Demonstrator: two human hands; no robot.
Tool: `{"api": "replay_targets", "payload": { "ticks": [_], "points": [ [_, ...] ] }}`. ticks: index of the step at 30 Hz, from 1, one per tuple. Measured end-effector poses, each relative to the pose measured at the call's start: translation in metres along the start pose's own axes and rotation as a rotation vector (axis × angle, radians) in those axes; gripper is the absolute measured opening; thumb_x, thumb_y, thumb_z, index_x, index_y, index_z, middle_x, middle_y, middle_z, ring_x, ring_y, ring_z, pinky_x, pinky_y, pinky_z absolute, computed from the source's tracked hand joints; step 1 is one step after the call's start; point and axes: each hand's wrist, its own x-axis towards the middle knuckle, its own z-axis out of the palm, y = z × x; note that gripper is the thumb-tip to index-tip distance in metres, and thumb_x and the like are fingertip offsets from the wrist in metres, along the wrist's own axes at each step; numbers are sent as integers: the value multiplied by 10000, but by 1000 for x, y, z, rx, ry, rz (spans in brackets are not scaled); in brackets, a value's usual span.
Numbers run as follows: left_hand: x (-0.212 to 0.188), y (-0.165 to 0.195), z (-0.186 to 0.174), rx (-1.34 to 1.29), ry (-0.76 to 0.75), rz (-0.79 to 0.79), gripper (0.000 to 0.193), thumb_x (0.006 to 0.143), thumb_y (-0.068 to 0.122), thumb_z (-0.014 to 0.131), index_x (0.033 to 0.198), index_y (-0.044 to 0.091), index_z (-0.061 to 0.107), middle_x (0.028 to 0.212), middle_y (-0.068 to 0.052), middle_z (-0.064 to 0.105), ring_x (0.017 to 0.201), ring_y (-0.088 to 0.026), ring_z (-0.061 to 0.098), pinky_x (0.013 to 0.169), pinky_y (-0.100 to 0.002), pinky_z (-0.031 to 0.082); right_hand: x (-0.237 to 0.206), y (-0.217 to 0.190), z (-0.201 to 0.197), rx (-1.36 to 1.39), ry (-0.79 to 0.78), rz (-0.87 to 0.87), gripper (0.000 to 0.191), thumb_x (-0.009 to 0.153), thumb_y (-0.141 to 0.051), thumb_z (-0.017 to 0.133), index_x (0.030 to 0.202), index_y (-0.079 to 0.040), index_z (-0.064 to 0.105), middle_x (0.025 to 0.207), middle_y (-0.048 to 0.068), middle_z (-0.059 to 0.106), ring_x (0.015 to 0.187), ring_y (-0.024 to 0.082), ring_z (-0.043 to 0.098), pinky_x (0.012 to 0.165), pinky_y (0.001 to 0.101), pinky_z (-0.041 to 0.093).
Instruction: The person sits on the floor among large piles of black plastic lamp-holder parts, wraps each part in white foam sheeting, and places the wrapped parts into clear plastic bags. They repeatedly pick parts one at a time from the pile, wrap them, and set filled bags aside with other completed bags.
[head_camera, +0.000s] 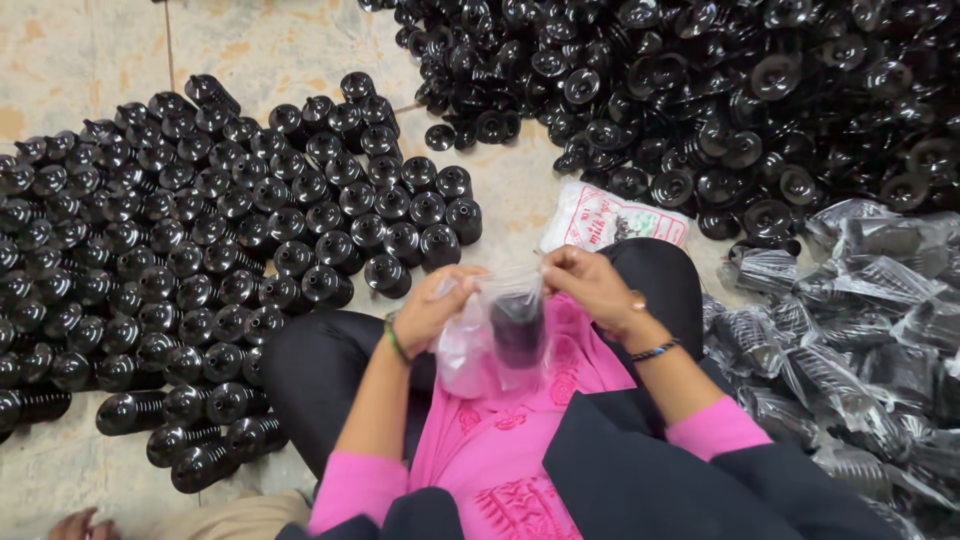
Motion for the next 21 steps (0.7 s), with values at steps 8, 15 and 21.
{"api": "replay_targets", "payload": {
  "ticks": [8,15,21],
  "points": [
    [-18,26,22,529,236,-3,227,974,241,718,932,22,677,795,-72,696,677,-131,578,613,-294,491,-33,-40,-15,-666,99,-218,131,910,-151,703,967,-36,729,863,74,737,734,187,679,660,324,553],
    [-2,5,53,-477,64,-300,141,982,193,614,937,60,617,851,-60,713,681,-139,653,599,-328,561,-63,-37,50,-893,-115,-664,186,871,-30,652,1043,-40,720,998,124,688,916,326,685,786,393,561],
    [-35,2,64,-133,-127,-194,154,988,176,687,1048,62,602,935,-44,665,738,-79,563,630,-261,498,-52,-37,43,-559,-29,-601,98,899,-55,714,980,-19,673,1031,114,696,982,243,697,881,342,549]
  ]
}}
